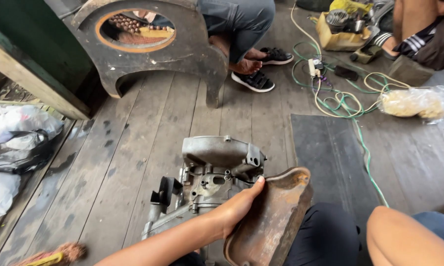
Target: Cleaning a metal engine cover using a small brush to remove dirt or rust while sitting on the floor.
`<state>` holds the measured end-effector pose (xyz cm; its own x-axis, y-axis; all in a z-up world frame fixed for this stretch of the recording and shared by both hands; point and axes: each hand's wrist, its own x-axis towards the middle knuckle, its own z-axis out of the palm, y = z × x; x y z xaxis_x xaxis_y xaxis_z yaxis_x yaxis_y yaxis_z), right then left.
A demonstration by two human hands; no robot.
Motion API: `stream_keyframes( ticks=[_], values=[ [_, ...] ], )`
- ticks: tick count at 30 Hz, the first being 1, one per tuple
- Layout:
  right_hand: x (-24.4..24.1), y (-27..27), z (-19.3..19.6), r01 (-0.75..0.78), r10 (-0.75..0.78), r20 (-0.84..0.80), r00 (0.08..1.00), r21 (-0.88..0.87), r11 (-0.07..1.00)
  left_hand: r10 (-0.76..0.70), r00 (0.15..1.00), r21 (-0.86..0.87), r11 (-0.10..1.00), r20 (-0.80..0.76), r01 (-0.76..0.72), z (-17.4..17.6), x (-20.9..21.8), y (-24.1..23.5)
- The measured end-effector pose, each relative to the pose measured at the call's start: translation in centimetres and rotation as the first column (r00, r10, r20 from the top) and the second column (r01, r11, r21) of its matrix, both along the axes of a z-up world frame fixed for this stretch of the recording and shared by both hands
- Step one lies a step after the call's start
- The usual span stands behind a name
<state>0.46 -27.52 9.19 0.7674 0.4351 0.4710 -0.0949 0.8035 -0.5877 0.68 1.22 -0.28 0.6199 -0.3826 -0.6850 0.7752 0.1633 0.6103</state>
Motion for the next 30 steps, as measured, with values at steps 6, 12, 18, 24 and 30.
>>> stream_keyframes(
  ticks=[6,12,18,24,30],
  values=[
    [1.1,0.8,-1.5,0.0,0.0,-0.006,1.0,-0.017,1.0,0.075,0.996,-0.019,0.997,-0.051,-0.076,1.3,0.0,0.1],
    [4.4,3.2,-5.5,-0.03,0.03,-0.035,0.999,-0.011,0.999,0.099,0.994,-0.006,0.995,-0.047,-0.099,1.1,0.1,0.6],
    [7.6,7.0,-10.4,0.197,-0.236,-0.021,0.972,-0.48,0.855,0.171,0.981,0.061,0.984,-0.091,-0.166,2.9,0.2,1.5],
    [6.0,6.7,-13.9,0.075,-0.172,-0.103,0.98,-0.604,0.793,0.167,0.967,0.142,0.98,-0.191,-0.141,0.2,0.8,2.8],
    [5.7,5.3,-14.0,0.504,-0.157,0.489,0.858,-0.744,0.439,-0.052,0.966,0.135,0.987,-0.254,0.089,-2.1,0.6,2.4]
  ],
)
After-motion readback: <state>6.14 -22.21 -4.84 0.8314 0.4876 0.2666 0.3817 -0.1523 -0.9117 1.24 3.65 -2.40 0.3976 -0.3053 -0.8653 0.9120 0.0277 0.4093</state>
